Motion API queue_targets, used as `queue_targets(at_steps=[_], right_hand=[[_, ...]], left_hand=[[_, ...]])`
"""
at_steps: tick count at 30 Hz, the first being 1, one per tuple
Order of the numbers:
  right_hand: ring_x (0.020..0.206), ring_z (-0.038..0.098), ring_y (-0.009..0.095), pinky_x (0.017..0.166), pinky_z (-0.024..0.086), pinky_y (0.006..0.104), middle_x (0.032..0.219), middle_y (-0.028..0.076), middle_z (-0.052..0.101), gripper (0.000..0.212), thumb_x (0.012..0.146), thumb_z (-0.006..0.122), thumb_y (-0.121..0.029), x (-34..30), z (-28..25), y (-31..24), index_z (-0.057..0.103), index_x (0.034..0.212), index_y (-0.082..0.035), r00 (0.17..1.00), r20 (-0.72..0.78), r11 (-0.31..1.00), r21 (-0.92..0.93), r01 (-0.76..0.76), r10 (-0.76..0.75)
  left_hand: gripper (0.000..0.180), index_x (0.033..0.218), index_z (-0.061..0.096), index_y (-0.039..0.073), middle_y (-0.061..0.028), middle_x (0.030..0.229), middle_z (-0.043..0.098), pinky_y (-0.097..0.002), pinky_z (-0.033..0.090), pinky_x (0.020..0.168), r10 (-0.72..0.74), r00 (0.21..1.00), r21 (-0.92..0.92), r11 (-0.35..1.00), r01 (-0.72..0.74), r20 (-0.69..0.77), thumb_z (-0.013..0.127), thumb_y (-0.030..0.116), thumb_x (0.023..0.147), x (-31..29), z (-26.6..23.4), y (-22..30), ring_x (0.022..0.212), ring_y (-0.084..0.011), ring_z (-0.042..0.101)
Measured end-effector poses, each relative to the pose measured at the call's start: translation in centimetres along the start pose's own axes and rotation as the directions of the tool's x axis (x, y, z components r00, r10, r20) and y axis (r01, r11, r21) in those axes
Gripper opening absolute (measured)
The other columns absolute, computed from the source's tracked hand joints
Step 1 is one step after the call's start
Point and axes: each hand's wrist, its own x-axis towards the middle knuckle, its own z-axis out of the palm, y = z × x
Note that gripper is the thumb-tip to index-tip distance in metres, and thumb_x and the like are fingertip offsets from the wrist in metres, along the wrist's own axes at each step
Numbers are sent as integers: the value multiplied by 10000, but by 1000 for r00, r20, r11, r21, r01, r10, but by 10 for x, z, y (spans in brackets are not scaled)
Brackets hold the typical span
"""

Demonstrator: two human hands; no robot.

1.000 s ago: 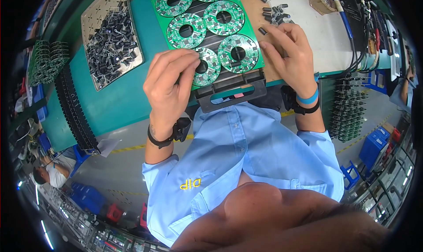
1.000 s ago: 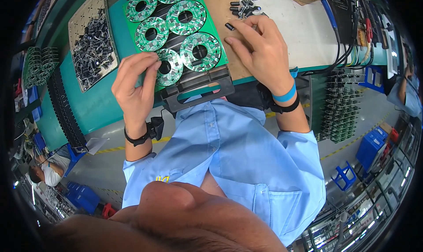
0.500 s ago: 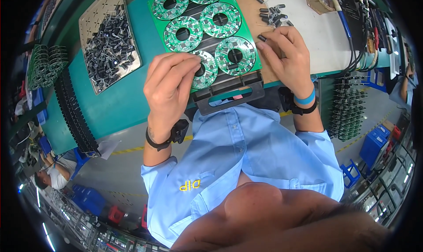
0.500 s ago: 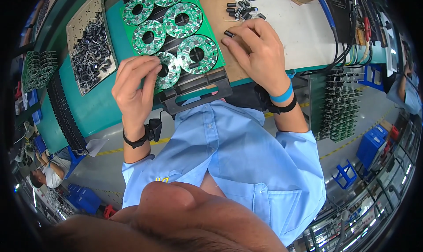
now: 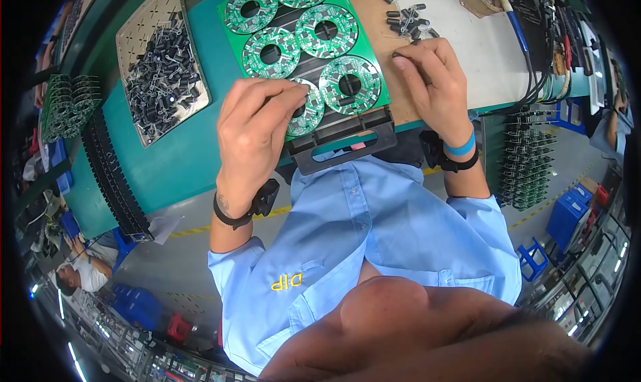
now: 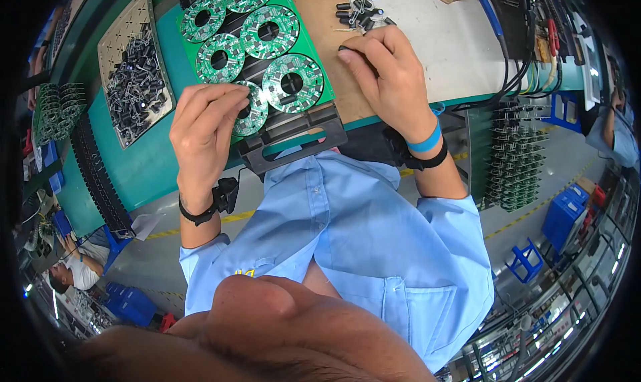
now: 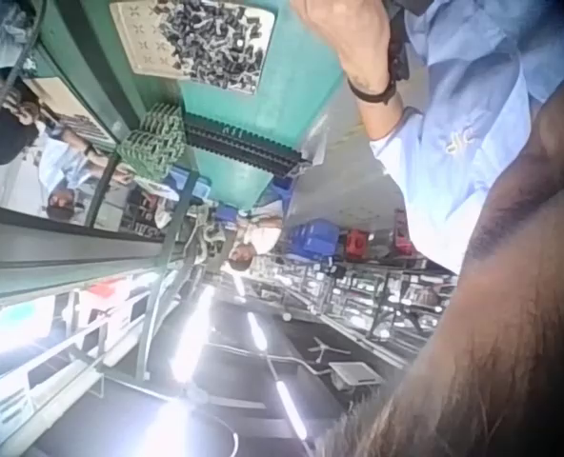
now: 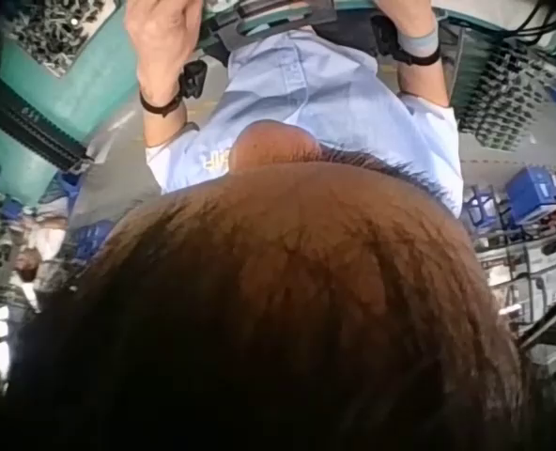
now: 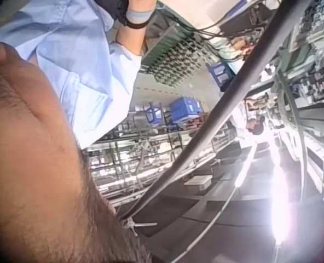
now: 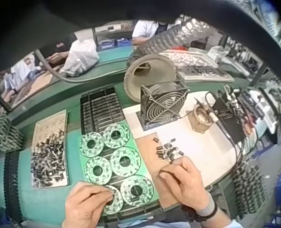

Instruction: The person places a circuit board panel onto a holder and inserts capacitors from a tray into the boards by hand. After filling the boards, they remove the panel from the holder and set it aside.

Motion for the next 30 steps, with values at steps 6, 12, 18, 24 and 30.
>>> queue_targets(at_steps=[6, 12, 18, 24, 30], right_hand=[[832, 682, 144, 715, 544, 273, 996, 119, 738, 146, 964, 761, -3, -5, -10, -7, 736, 1102, 40, 975, 17, 958, 183, -220, 221], [914, 710, 192, 816, 569, 291, 1031, 160, 749, 172, 952, 737, 61, -1, -28, -12, 730, 1123, 82, 985, 28, 897, 408, -169, 172], [956, 690, 218, 821, 562, 308, 1028, 168, 739, 247, 902, 701, 128, 14, -37, -31, 733, 1142, 78, 997, 57, 927, 375, 34, -59], [898, 676, 204, 766, 560, 315, 1013, 161, 721, 268, 835, 698, 136, 36, -39, -52, 747, 1090, 68, 948, 240, 958, 248, 146, -207], [831, 692, 200, 713, 568, 316, 1015, 140, 724, 240, 835, 713, 115, 41, -23, -67, 762, 1058, 41, 948, 257, 960, 252, 120, -186]], left_hand=[[300, 1048, 805, 75, -39, 1054, 728, -367, 523, 733, -68, 998, -23, 997, 69, 17, 806, -40, 770, -4, 1, 2, 890, -249, 640], [320, 1075, 816, 58, -55, 1091, 712, -344, 537, 733, -61, 996, -6, 998, 61, 66, 770, -108, 806, -4, -4, 0, 908, -223, 640], [302, 1079, 800, 48, -65, 1045, 698, -366, 538, 756, 12, 998, 46, 999, -15, 56, 769, -94, 814, -1, -3, 0, 919, -246, 636], [249, 1072, 779, 38, -74, 1017, 686, -391, 535, 777, -34, 999, -82, 996, 35, 6, 782, -57, 842, -1, 0, -5, 922, -271, 641], [187, 1009, 748, 36, -62, 999, 665, -391, 517, 766, -44, 999, -80, 996, 41, -30, 783, -34, 840, 0, 6, -5, 907, -268, 632]])
